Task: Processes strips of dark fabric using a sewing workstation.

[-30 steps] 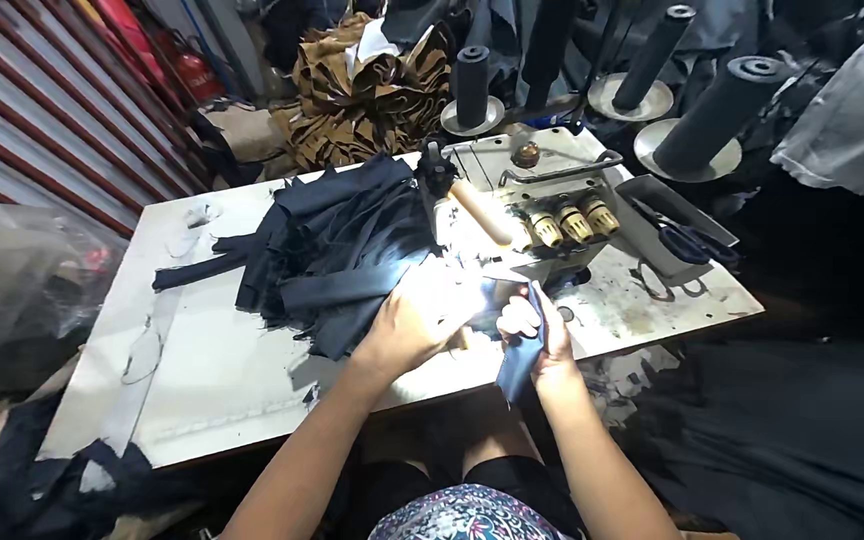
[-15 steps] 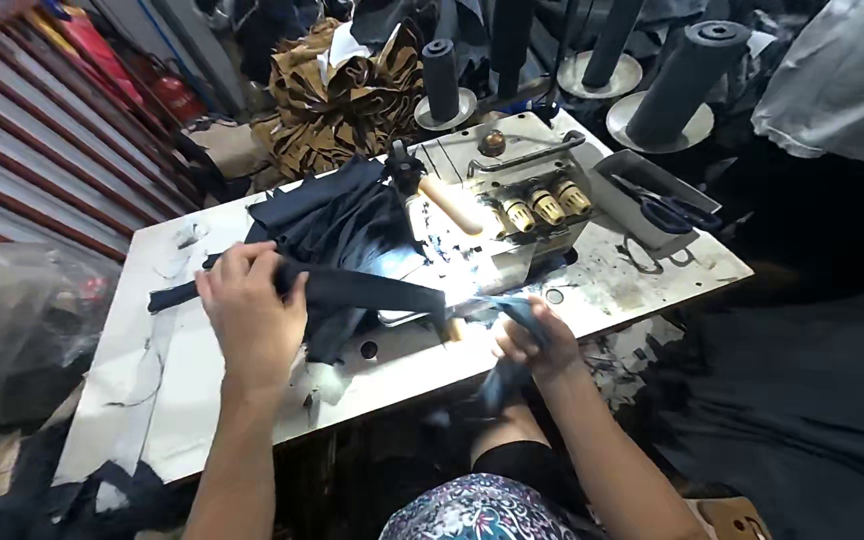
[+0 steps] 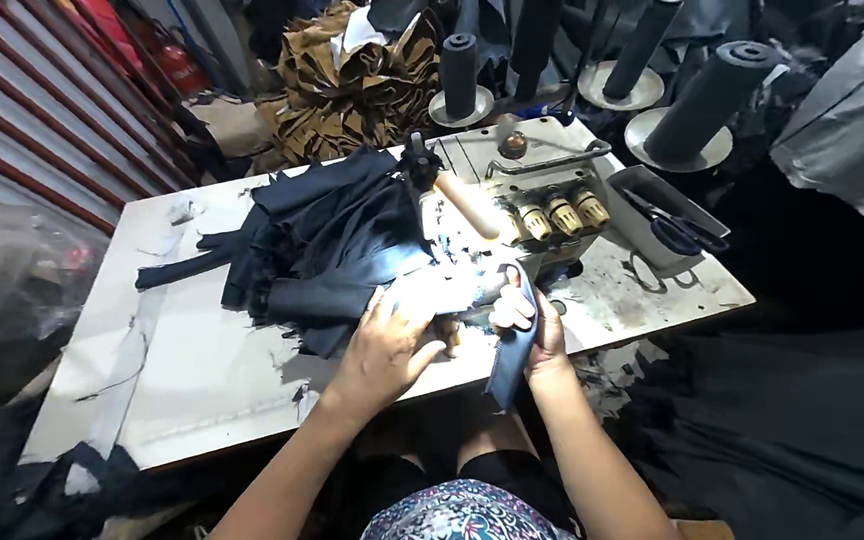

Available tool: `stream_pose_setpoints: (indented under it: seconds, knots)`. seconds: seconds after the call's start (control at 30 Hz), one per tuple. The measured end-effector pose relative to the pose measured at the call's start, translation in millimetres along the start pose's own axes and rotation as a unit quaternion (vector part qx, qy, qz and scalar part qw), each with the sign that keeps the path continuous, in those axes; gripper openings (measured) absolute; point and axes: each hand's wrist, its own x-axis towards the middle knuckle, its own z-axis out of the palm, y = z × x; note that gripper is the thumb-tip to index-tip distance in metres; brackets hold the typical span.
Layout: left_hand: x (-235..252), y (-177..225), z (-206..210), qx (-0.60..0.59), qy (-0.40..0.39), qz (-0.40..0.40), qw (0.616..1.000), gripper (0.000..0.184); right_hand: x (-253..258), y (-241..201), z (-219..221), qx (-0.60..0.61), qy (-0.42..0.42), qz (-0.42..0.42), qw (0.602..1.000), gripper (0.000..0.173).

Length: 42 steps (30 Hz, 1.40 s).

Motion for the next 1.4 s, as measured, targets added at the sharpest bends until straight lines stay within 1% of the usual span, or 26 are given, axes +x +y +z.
stream_pose_setpoints:
  seconds: [0.1, 0.17, 0.23, 0.4, 0.47, 0.5, 0.53, 0.57, 0.6, 0.63, 0.67, 0.7, 0.73, 0.77, 0.8, 0.83, 0.9, 0.93, 0.97, 1.0, 1.07, 1.13, 1.2, 1.27, 1.33, 1.4]
  knots:
    - [7, 18, 3, 0.027, 0.016, -0.065, 0.997, 0.050, 4, 7, 7, 0.003, 0.043, -0.019, 0.999, 0.042]
    - [10, 23, 6, 0.036, 0.021, -0.084, 0.996, 0.051, 5, 9, 8, 0.012, 0.040, -0.027, 0.999, 0.041]
    - [14, 20, 7, 0.032, 0.015, -0.080, 0.996, 0.051, 7, 7, 10, -0.007, 0.036, -0.033, 0.999, 0.041]
    - [35, -11, 0, 0.009, -0.035, -0.028, 0.999, 0.056, 4, 8, 18, -0.055, 0.105, -0.030, 0.992, 0.049]
    - [37, -16, -5, -0.009, -0.042, -0.030, 0.999, 0.056, -3, 14, 23, -0.133, 0.114, -0.024, 0.984, 0.044]
    - [35, -13, -10, -0.040, -0.061, -0.063, 0.995, 0.060, -9, 17, 26, -0.207, 0.103, -0.013, 0.973, 0.039]
    - [31, -4, -17, -0.090, -0.064, -0.102, 0.989, 0.065, -15, 19, 31, -0.289, 0.082, 0.004, 0.954, 0.030]
    - [27, 8, -23, -0.138, -0.034, -0.127, 0.982, 0.069, -21, 21, 37, -0.346, 0.052, 0.028, 0.936, 0.020]
    - [21, 23, -28, -0.170, 0.008, -0.130, 0.977, 0.068, -28, 23, 43, -0.376, 0.004, 0.062, 0.925, 0.013]
    - [14, 37, -33, -0.191, 0.036, -0.117, 0.974, 0.062, -36, 25, 48, -0.378, -0.053, 0.088, 0.920, 0.011]
    - [9, 48, -39, -0.212, 0.056, -0.102, 0.970, 0.050, -42, 25, 52, -0.369, -0.122, 0.106, 0.915, 0.011]
    - [5, 53, -45, -0.222, 0.071, -0.086, 0.969, 0.038, -43, 22, 54, -0.352, -0.197, 0.107, 0.908, 0.014]
    - [2, 51, -55, -0.222, 0.084, -0.077, 0.968, 0.032, -41, 18, 57, -0.330, -0.262, 0.098, 0.902, 0.017]
    - [1, 43, -68, -0.203, 0.099, -0.080, 0.971, 0.030, -39, 13, 59, -0.303, -0.303, 0.085, 0.899, 0.020]
    - [1, 28, -82, -0.163, 0.115, -0.090, 0.976, 0.029, -36, 7, 59, -0.274, -0.320, 0.072, 0.904, 0.023]
    - [2, 9, -96, -0.100, 0.126, -0.108, 0.981, 0.029, -34, 2, 54, -0.242, -0.314, 0.061, 0.916, 0.025]
    - [7, -35, -114, 0.034, 0.118, -0.169, 0.978, 0.030, -28, -6, 40, -0.190, -0.264, 0.042, 0.945, 0.024]
    - [11, -51, -113, 0.074, 0.111, -0.195, 0.972, 0.027, -24, -6, 31, -0.180, -0.212, 0.043, 0.960, 0.023]
    - [12, -56, -107, 0.090, 0.103, -0.198, 0.971, 0.024, -20, -3, 22, -0.184, -0.149, 0.047, 0.970, 0.024]
    - [13, -50, -95, 0.091, 0.093, -0.174, 0.976, 0.025, -16, 2, 14, -0.194, -0.097, 0.051, 0.975, 0.025]
    - [11, -24, -56, 0.057, 0.076, -0.066, 0.993, 0.029, -11, 10, 6, -0.198, -0.031, 0.058, 0.978, 0.029]
    - [6, -4, -14, -0.019, 0.044, 0.033, 0.998, 0.025, -12, 13, 4, -0.181, -0.004, 0.058, 0.982, 0.032]
    - [1, -7, 7, -0.054, 0.023, 0.079, 0.995, 0.035, -13, 7, 0, -0.124, -0.032, 0.039, 0.991, 0.029]
    - [-2, -23, 11, -0.070, 0.031, 0.102, 0.992, 0.042, -12, -3, -2, -0.072, -0.056, 0.014, 0.996, 0.033]
    - [-2, -37, 10, -0.084, 0.034, 0.124, 0.988, 0.048, -12, -10, -2, -0.084, -0.082, 0.009, 0.993, 0.032]
    - [0, -43, 9, -0.082, 0.031, 0.134, 0.987, 0.048, -8, -8, -3, -0.104, -0.111, 0.010, 0.988, 0.029]
